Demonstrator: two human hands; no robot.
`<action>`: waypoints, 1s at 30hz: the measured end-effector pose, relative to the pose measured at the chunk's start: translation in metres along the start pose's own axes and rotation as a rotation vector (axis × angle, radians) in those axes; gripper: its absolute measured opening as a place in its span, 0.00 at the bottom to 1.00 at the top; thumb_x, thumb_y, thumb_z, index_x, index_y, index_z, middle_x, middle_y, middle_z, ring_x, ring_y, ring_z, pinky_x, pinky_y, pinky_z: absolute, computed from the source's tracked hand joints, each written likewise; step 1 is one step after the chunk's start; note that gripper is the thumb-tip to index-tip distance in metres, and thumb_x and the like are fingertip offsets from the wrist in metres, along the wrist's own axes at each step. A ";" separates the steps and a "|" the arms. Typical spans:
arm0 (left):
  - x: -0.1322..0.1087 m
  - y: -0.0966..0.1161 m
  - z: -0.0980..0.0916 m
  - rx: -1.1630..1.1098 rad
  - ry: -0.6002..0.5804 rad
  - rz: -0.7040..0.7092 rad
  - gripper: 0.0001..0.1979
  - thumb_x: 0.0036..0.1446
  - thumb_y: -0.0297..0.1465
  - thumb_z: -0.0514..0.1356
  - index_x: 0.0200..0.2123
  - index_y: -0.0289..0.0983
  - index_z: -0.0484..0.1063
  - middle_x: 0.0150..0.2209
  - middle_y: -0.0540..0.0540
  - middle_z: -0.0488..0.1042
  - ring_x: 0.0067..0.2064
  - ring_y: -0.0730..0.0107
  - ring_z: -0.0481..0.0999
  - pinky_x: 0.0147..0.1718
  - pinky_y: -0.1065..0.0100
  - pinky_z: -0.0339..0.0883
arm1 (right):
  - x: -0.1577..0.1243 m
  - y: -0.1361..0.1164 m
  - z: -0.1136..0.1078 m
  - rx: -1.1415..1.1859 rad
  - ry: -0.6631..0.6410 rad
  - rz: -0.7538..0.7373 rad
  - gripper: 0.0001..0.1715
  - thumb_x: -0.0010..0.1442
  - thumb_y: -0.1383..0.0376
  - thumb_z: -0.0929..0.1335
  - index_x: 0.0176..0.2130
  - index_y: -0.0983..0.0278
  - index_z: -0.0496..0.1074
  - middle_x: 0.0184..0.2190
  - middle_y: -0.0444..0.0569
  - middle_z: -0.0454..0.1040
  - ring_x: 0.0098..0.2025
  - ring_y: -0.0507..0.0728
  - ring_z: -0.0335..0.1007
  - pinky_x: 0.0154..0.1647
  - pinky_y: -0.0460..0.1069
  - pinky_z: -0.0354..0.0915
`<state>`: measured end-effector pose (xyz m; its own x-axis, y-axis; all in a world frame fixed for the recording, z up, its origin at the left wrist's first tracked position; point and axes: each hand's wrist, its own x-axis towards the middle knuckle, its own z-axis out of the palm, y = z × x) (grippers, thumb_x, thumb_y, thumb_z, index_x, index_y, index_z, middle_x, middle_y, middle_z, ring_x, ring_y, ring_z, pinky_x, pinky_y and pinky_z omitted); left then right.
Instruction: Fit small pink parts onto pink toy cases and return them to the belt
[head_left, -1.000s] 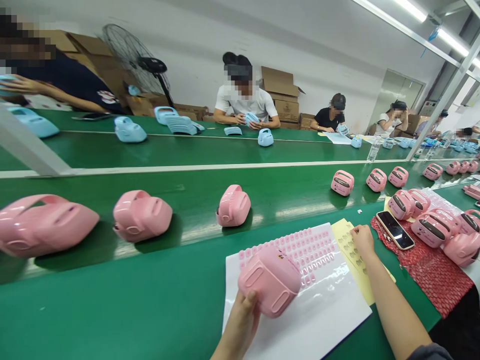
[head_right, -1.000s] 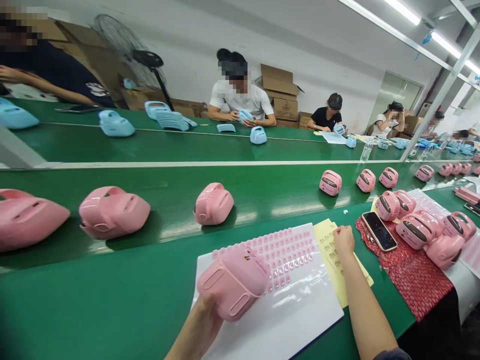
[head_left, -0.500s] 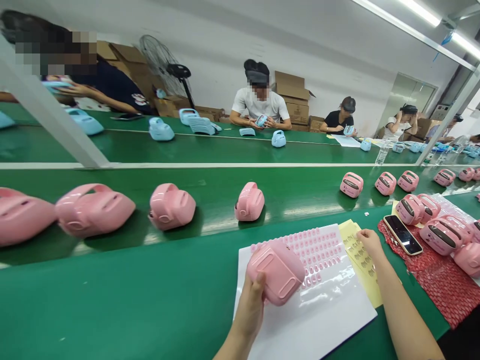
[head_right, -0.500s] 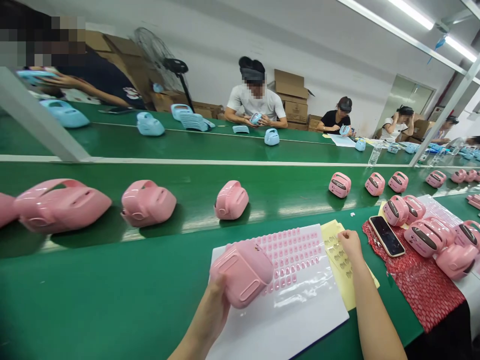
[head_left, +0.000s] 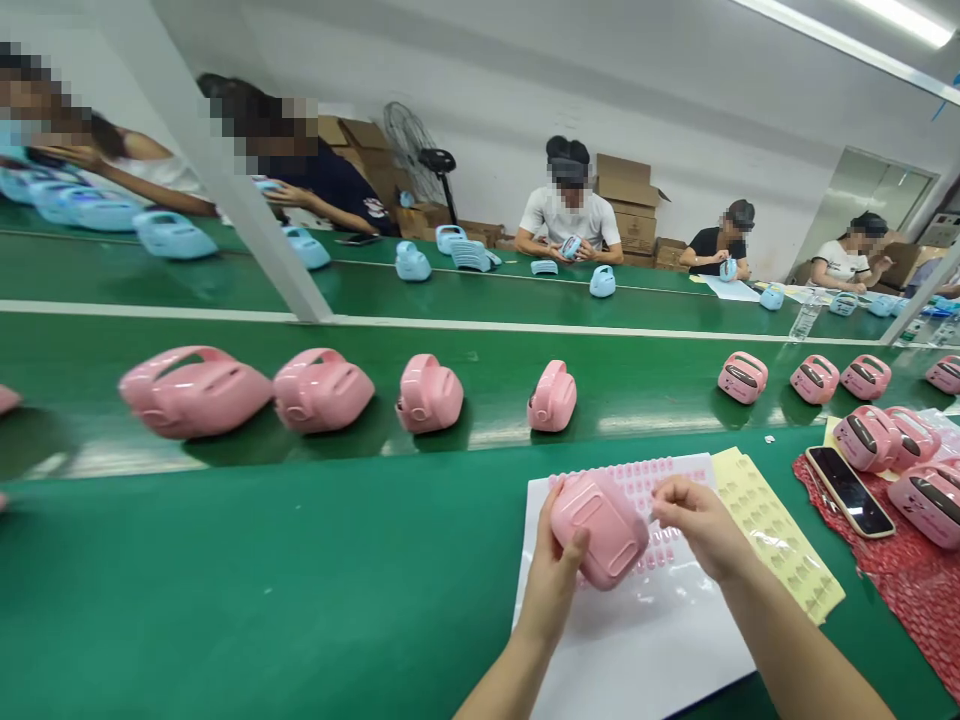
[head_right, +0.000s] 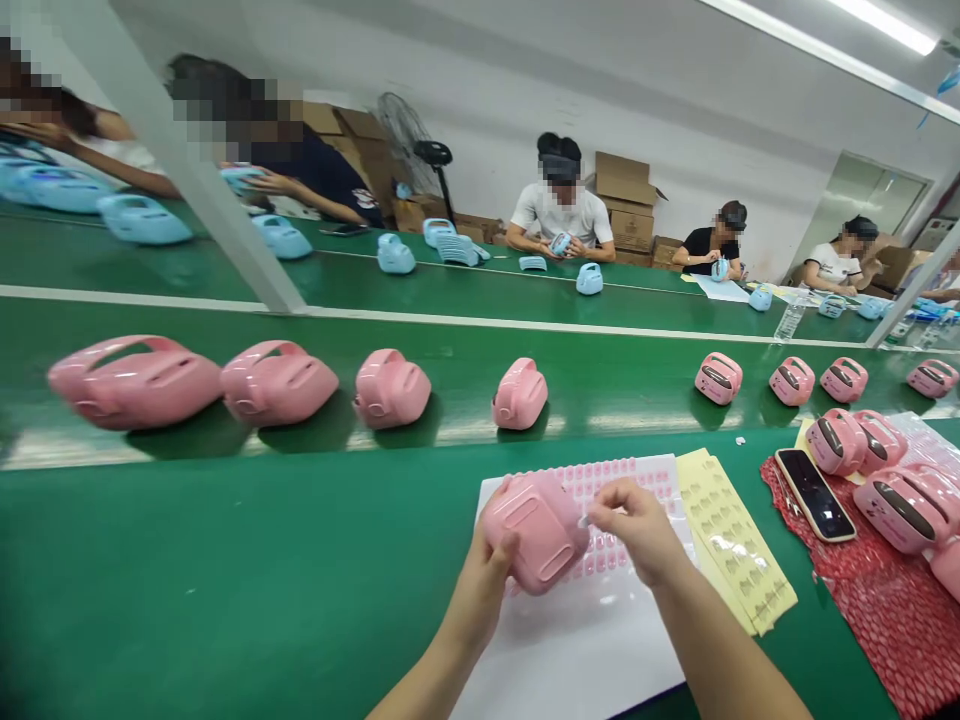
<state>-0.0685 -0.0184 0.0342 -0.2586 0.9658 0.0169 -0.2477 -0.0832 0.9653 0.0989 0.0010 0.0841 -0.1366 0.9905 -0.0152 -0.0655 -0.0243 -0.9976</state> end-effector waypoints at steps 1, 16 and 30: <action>0.000 -0.001 -0.001 0.015 -0.013 0.016 0.41 0.39 0.52 0.62 0.55 0.39 0.59 0.60 0.37 0.57 0.61 0.48 0.53 0.57 0.55 0.49 | -0.002 -0.003 0.012 -0.013 -0.032 -0.004 0.13 0.39 0.58 0.71 0.20 0.64 0.67 0.25 0.44 0.65 0.29 0.52 0.61 0.32 0.48 0.59; 0.001 -0.012 -0.010 0.063 -0.068 0.014 0.41 0.43 0.51 0.60 0.58 0.40 0.53 0.62 0.37 0.52 0.62 0.49 0.50 0.58 0.55 0.46 | -0.002 -0.005 0.036 -0.199 0.028 -0.008 0.06 0.41 0.64 0.69 0.20 0.65 0.68 0.27 0.44 0.60 0.27 0.51 0.59 0.32 0.49 0.60; -0.005 0.004 -0.008 0.007 -0.060 -0.084 0.45 0.41 0.50 0.62 0.59 0.41 0.48 0.63 0.36 0.49 0.61 0.48 0.52 0.54 0.52 0.54 | -0.011 0.019 0.050 -0.507 0.123 -0.568 0.06 0.55 0.69 0.61 0.27 0.64 0.65 0.33 0.51 0.61 0.32 0.54 0.62 0.28 0.50 0.64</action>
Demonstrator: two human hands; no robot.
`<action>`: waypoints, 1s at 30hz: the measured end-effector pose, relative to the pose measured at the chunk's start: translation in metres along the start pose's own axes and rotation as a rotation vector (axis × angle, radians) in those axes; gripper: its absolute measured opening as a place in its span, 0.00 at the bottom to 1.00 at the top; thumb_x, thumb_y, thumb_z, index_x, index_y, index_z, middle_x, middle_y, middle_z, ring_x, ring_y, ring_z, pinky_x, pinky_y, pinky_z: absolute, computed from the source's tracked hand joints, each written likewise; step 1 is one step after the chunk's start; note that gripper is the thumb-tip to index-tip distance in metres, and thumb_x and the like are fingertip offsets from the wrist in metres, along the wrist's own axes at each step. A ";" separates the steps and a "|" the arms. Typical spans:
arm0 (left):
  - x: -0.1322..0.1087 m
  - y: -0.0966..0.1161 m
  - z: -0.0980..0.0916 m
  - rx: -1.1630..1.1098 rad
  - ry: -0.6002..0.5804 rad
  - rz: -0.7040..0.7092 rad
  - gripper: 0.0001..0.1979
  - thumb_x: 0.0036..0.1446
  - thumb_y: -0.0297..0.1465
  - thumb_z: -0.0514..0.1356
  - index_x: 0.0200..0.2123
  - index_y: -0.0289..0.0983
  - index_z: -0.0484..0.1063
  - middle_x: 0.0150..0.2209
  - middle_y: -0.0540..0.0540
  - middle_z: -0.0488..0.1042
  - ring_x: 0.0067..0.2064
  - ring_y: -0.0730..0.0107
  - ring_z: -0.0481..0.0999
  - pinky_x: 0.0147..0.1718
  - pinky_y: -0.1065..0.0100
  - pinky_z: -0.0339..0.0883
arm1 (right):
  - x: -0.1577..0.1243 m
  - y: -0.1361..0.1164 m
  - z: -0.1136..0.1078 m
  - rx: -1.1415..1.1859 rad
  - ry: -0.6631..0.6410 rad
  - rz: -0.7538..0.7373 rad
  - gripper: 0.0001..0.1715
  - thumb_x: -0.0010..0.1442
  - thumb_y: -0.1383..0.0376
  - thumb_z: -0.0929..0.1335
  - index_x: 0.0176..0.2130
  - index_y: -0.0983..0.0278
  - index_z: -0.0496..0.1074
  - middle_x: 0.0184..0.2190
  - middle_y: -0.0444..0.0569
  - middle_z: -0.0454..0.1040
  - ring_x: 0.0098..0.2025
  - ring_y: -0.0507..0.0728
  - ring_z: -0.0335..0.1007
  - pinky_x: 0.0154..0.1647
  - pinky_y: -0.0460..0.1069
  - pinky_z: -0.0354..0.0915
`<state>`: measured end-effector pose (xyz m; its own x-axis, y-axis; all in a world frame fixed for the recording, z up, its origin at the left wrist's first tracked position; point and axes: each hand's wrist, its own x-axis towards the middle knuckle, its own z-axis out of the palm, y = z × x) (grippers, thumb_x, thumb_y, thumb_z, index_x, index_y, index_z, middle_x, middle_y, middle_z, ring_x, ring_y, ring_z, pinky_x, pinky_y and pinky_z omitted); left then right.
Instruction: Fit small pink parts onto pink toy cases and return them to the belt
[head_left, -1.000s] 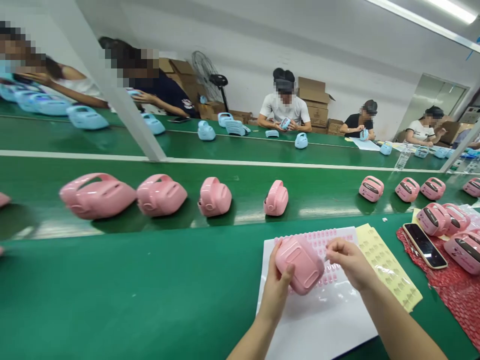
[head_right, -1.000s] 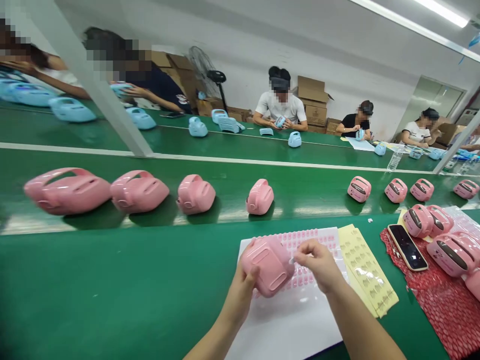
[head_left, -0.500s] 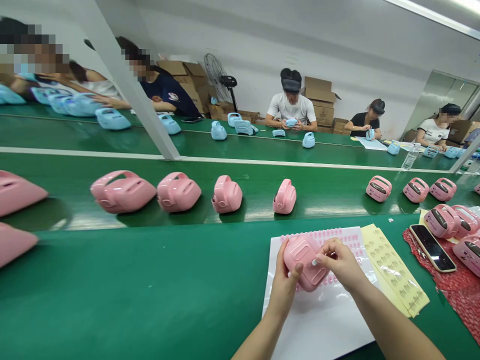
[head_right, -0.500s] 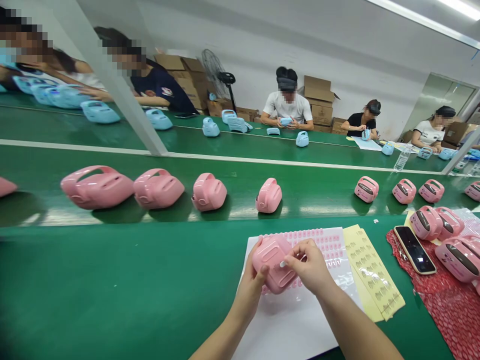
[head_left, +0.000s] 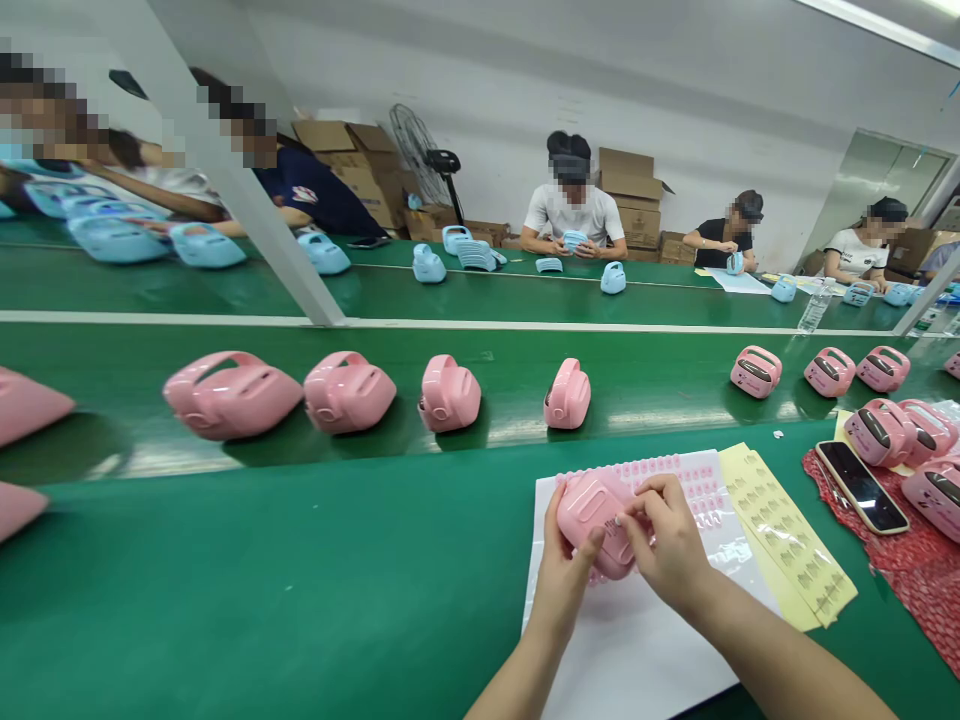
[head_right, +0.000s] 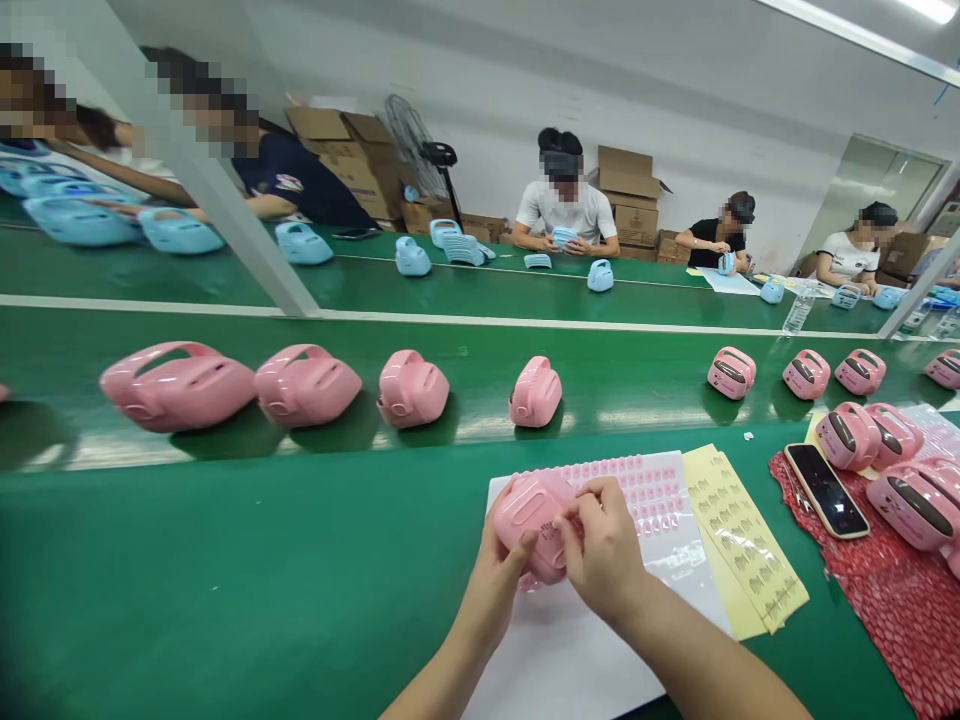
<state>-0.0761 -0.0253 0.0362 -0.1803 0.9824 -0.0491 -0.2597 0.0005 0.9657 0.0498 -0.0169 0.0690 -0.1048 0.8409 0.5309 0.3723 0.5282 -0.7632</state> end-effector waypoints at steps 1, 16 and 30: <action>0.000 0.002 0.000 -0.001 -0.001 0.003 0.45 0.40 0.50 0.62 0.59 0.41 0.48 0.63 0.36 0.49 0.61 0.48 0.52 0.54 0.52 0.54 | 0.000 0.001 0.001 -0.009 0.000 -0.016 0.06 0.55 0.69 0.61 0.28 0.64 0.65 0.33 0.51 0.61 0.32 0.54 0.62 0.28 0.50 0.64; 0.002 0.031 -0.003 -0.352 0.165 -0.292 0.26 0.44 0.41 0.60 0.47 0.38 0.67 0.37 0.45 0.77 0.46 0.51 0.73 0.42 0.56 0.69 | 0.029 0.054 -0.069 0.010 0.285 0.424 0.13 0.53 0.56 0.62 0.31 0.64 0.67 0.30 0.47 0.68 0.30 0.53 0.64 0.32 0.48 0.62; 0.003 0.036 -0.005 -0.427 0.201 -0.238 0.23 0.41 0.44 0.61 0.42 0.41 0.71 0.35 0.49 0.76 0.42 0.56 0.73 0.36 0.59 0.71 | 0.005 0.121 -0.113 -0.569 0.212 0.606 0.09 0.45 0.69 0.65 0.16 0.63 0.65 0.23 0.49 0.65 0.29 0.57 0.64 0.34 0.51 0.59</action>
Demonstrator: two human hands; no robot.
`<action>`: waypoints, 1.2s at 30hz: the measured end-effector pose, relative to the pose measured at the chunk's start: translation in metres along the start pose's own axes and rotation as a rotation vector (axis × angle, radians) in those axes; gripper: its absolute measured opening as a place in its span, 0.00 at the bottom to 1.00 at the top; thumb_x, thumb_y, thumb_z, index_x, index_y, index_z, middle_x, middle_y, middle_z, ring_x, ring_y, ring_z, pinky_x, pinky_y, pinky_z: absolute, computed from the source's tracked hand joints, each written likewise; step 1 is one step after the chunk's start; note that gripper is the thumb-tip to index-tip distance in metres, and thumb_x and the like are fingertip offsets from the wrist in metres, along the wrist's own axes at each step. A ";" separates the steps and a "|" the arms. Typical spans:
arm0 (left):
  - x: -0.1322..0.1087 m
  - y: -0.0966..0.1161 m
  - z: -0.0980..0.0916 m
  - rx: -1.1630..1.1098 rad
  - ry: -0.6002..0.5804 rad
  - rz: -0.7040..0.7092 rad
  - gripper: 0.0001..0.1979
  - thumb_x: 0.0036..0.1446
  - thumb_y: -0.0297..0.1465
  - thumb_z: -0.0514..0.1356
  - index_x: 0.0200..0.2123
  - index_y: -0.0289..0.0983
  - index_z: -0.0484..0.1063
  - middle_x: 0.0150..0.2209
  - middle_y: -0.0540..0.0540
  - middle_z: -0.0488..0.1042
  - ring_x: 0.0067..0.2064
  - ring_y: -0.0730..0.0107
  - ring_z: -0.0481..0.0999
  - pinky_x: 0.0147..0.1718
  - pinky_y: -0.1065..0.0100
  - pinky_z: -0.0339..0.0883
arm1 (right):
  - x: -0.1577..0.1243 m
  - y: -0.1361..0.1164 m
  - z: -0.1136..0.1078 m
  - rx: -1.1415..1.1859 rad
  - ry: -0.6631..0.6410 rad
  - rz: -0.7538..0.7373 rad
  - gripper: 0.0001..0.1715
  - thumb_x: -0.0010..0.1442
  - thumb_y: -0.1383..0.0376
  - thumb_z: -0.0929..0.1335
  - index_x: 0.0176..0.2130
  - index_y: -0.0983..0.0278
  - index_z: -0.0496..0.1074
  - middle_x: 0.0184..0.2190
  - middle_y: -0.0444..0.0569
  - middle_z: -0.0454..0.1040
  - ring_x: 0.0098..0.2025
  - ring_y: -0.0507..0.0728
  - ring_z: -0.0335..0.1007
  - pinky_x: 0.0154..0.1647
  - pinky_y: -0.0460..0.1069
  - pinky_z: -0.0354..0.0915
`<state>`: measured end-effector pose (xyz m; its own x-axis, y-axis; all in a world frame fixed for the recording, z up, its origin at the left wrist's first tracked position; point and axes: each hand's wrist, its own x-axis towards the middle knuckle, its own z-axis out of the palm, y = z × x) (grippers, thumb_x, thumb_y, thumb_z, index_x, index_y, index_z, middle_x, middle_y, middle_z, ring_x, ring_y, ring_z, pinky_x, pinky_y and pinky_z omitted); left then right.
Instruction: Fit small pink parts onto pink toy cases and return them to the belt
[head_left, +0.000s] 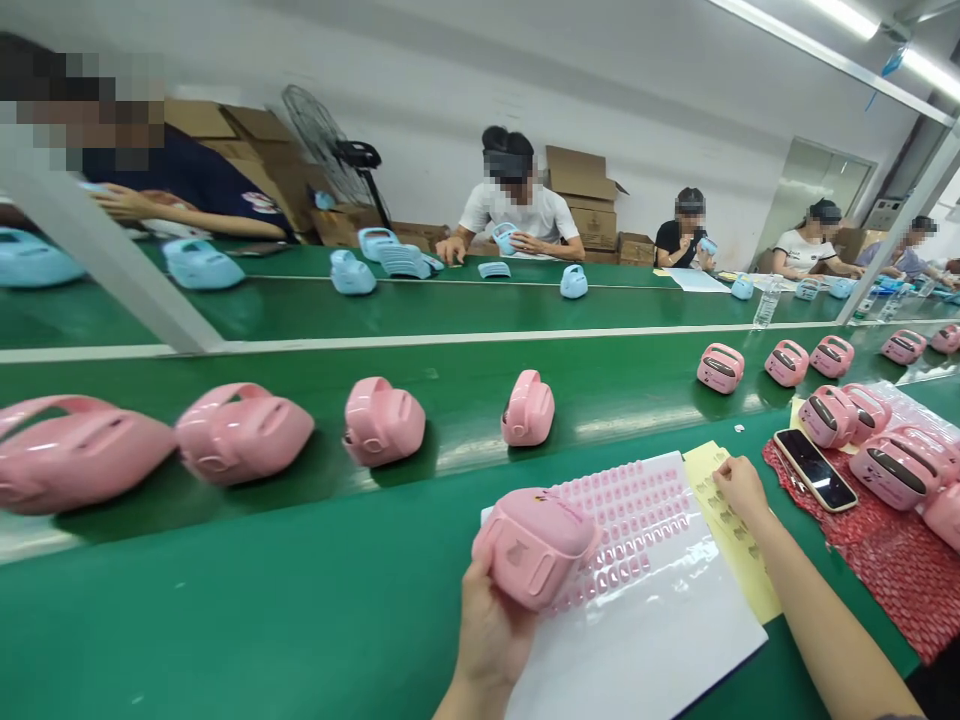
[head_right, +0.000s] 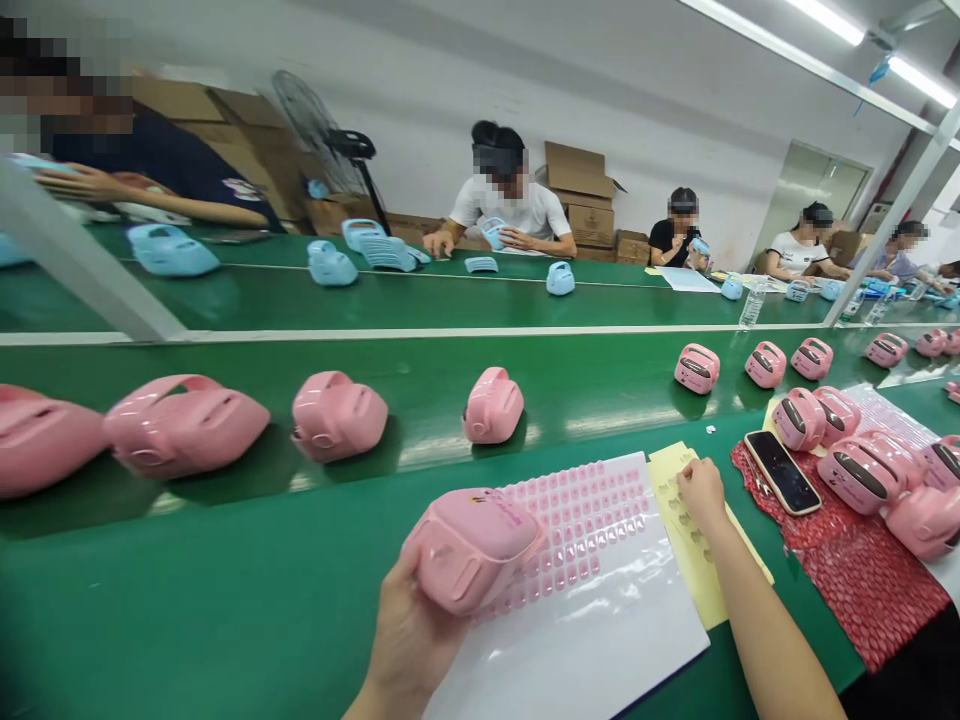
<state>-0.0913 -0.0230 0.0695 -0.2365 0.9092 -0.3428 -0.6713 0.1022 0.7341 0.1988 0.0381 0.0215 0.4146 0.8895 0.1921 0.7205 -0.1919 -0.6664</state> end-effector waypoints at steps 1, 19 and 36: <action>0.000 -0.002 -0.001 0.017 -0.016 0.020 0.25 0.39 0.44 0.63 0.42 0.41 0.71 0.36 0.49 0.76 0.42 0.56 0.73 0.36 0.60 0.71 | 0.000 0.001 -0.001 -0.016 0.010 -0.004 0.08 0.45 0.70 0.65 0.17 0.63 0.65 0.24 0.50 0.65 0.30 0.59 0.65 0.35 0.52 0.59; -0.007 -0.020 -0.015 0.228 -0.115 0.194 0.46 0.38 0.46 0.66 0.60 0.46 0.48 0.58 0.39 0.60 0.55 0.51 0.64 0.47 0.59 0.64 | -0.096 -0.144 0.017 0.243 -0.165 -0.973 0.13 0.61 0.68 0.58 0.36 0.62 0.70 0.31 0.51 0.70 0.34 0.56 0.66 0.34 0.51 0.66; -0.010 -0.014 -0.016 0.232 -0.136 0.130 0.45 0.41 0.46 0.64 0.60 0.47 0.47 0.56 0.40 0.63 0.52 0.53 0.67 0.42 0.60 0.68 | -0.098 -0.146 0.015 0.113 -0.137 -1.074 0.13 0.58 0.71 0.59 0.31 0.61 0.71 0.29 0.50 0.71 0.32 0.55 0.66 0.29 0.48 0.63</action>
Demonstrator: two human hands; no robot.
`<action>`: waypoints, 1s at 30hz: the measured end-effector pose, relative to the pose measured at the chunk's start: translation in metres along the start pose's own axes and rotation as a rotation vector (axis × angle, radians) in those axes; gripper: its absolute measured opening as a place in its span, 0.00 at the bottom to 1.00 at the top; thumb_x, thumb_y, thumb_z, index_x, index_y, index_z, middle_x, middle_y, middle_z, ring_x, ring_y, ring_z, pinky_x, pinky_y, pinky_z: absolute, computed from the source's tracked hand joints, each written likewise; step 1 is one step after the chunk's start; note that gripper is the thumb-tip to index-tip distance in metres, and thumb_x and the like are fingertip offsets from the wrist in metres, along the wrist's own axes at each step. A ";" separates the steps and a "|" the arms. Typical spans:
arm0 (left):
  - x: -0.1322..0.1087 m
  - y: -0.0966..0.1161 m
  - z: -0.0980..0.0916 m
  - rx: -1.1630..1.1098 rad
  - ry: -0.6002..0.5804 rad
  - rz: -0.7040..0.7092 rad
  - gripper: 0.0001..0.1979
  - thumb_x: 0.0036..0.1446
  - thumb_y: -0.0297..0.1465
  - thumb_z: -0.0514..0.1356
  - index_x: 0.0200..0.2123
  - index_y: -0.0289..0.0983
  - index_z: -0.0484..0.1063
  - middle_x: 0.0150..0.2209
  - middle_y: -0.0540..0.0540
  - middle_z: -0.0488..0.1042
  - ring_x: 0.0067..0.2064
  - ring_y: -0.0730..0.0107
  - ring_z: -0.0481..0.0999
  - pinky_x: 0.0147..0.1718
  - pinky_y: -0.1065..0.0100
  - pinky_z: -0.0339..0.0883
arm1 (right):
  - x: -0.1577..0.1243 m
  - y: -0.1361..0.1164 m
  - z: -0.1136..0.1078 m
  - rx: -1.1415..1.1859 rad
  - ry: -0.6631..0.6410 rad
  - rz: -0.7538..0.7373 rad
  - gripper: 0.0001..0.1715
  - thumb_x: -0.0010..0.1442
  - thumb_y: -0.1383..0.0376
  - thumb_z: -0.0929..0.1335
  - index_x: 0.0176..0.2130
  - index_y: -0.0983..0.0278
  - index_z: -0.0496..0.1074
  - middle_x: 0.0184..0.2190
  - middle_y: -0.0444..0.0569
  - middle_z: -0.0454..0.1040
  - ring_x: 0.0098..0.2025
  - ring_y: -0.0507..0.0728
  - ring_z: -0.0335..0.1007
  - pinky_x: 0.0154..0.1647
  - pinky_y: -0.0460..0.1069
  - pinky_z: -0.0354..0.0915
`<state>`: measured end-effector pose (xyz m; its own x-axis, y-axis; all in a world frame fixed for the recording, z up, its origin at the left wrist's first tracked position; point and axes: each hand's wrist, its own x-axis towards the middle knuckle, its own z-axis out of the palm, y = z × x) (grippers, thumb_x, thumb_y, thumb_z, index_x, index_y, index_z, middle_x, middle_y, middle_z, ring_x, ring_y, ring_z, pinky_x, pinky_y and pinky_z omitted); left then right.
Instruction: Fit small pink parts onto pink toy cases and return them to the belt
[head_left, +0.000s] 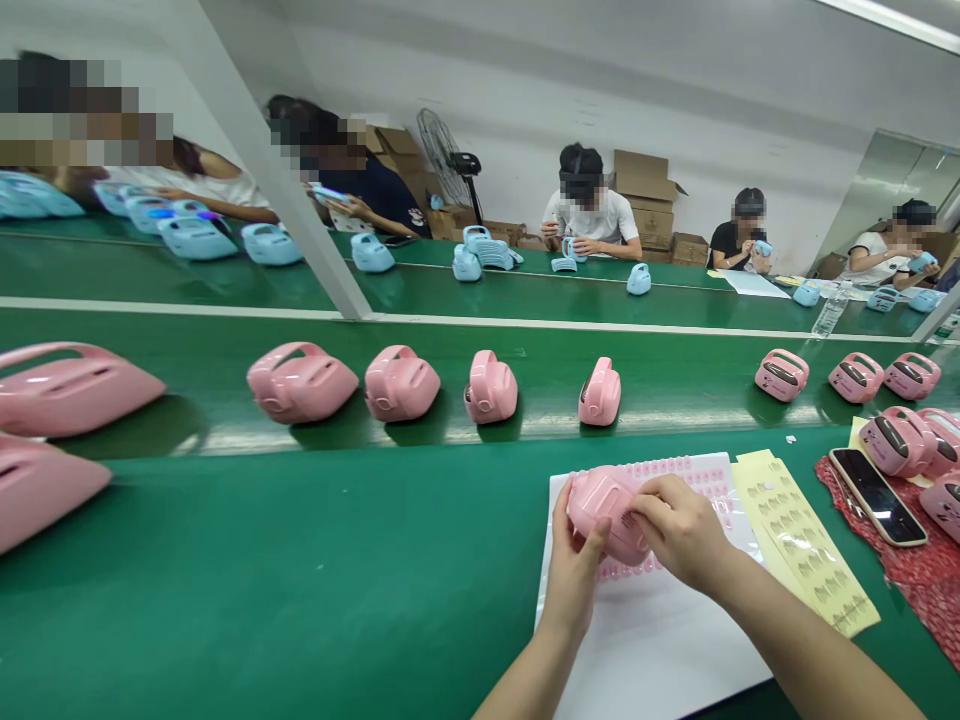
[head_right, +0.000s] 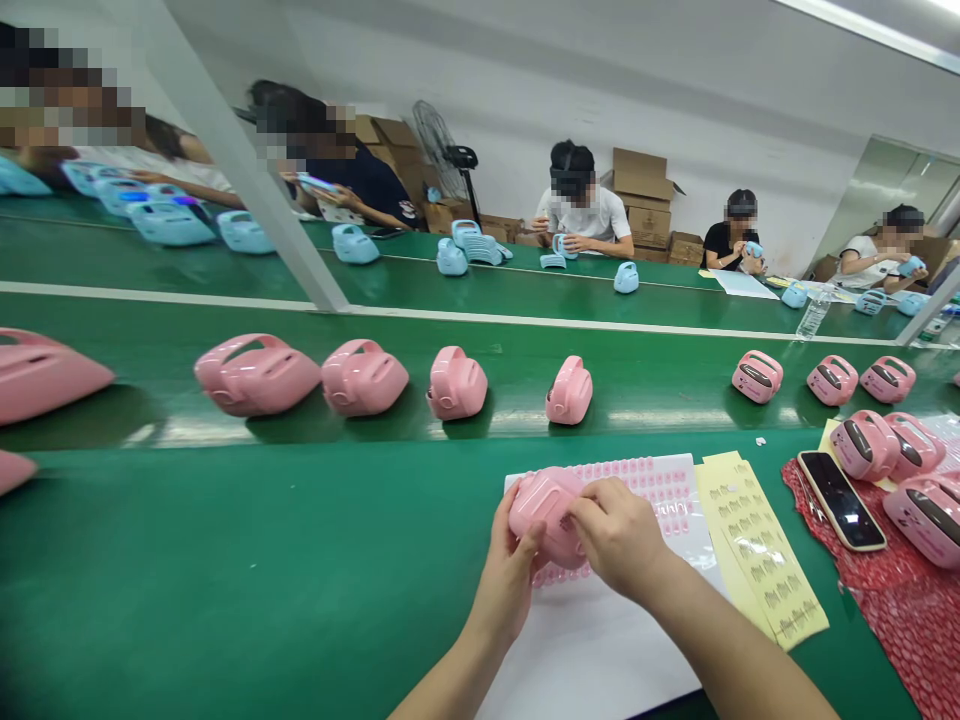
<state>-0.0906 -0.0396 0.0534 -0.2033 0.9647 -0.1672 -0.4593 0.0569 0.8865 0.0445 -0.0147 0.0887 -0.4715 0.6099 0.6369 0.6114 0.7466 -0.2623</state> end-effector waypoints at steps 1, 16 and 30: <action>0.000 -0.001 0.000 0.001 -0.001 0.006 0.45 0.41 0.46 0.64 0.60 0.47 0.47 0.56 0.40 0.63 0.53 0.53 0.67 0.43 0.59 0.68 | 0.002 0.000 -0.002 0.008 -0.033 0.004 0.11 0.58 0.70 0.60 0.30 0.61 0.70 0.29 0.50 0.70 0.32 0.55 0.65 0.29 0.48 0.63; 0.006 -0.003 -0.012 0.008 -0.031 0.040 0.44 0.41 0.44 0.66 0.60 0.45 0.49 0.62 0.40 0.52 0.59 0.53 0.59 0.51 0.61 0.61 | 0.030 0.004 -0.025 0.046 -0.426 -0.183 0.08 0.56 0.72 0.59 0.34 0.64 0.66 0.30 0.48 0.62 0.29 0.52 0.56 0.26 0.45 0.56; 0.007 -0.004 -0.015 0.042 -0.014 0.065 0.42 0.41 0.46 0.65 0.58 0.45 0.53 0.61 0.41 0.57 0.58 0.52 0.61 0.52 0.59 0.60 | 0.043 -0.005 -0.022 -0.252 -0.580 -0.298 0.09 0.56 0.73 0.60 0.30 0.68 0.67 0.28 0.50 0.65 0.26 0.52 0.54 0.23 0.46 0.49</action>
<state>-0.1032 -0.0369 0.0420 -0.2190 0.9703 -0.1032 -0.4085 0.0049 0.9128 0.0350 0.0017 0.1333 -0.8623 0.4845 0.1471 0.4990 0.8625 0.0846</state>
